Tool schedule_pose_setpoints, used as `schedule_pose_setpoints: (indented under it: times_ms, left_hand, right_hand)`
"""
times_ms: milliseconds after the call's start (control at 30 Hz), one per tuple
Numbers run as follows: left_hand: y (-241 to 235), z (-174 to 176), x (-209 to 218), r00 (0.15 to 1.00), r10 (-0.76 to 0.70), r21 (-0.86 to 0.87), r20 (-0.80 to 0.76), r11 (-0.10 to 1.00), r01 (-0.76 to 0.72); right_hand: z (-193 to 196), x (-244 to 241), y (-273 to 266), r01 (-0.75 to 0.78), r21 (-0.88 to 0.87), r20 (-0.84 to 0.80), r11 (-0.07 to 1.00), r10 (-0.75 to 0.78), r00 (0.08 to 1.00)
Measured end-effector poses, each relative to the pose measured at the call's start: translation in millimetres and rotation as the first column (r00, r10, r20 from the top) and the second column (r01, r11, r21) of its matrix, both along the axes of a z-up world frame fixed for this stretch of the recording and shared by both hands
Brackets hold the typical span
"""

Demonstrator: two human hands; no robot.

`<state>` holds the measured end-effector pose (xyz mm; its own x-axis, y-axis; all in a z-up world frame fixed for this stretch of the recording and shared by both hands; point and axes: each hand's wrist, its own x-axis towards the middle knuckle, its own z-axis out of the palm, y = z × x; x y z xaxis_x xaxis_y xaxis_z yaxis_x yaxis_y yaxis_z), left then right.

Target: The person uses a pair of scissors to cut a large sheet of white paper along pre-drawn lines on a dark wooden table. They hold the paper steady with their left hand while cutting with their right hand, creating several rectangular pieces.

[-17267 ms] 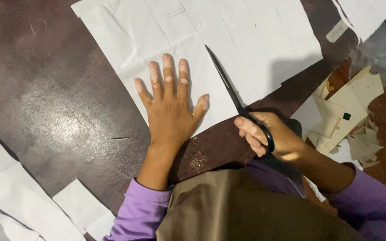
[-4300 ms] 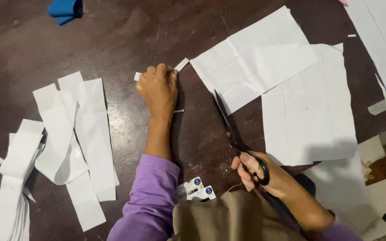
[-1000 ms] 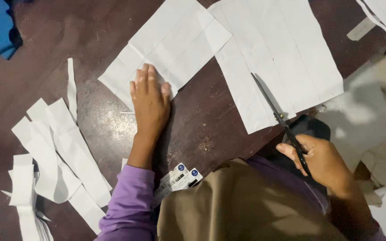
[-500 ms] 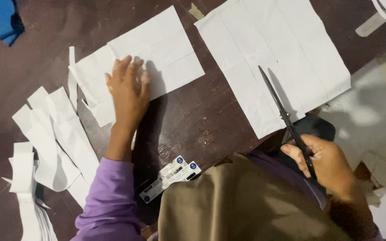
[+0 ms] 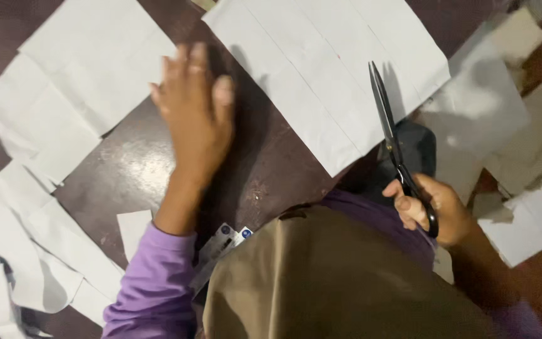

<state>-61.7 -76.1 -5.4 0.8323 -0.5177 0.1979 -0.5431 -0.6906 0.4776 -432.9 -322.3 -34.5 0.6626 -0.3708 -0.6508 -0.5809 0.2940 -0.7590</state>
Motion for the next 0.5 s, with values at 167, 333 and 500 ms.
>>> schedule_pose_setpoints:
  times_ms: [167,333,500]
  left_hand:
    - [-64.8,-15.0,-24.7,0.945,-0.310,0.440,-0.099,0.839,0.321]
    - [-55.3,-8.5,-3.6,0.964,-0.259,0.339,0.062,0.914,0.224]
    - [-44.7,-13.4,-45.8,0.982,-0.187,0.294,-0.033,0.937,0.189]
  right_hand:
    - [25.4,-13.5,-1.7,-0.153,-0.102,-0.162,0.983,0.135,0.978]
    - [-15.4,-62.9,-13.0,-0.405,-0.125,-0.082,0.906,0.397,0.914]
    - [-20.9,-70.2,0.1,-0.568,-0.206,-0.137,0.797,0.551,0.823]
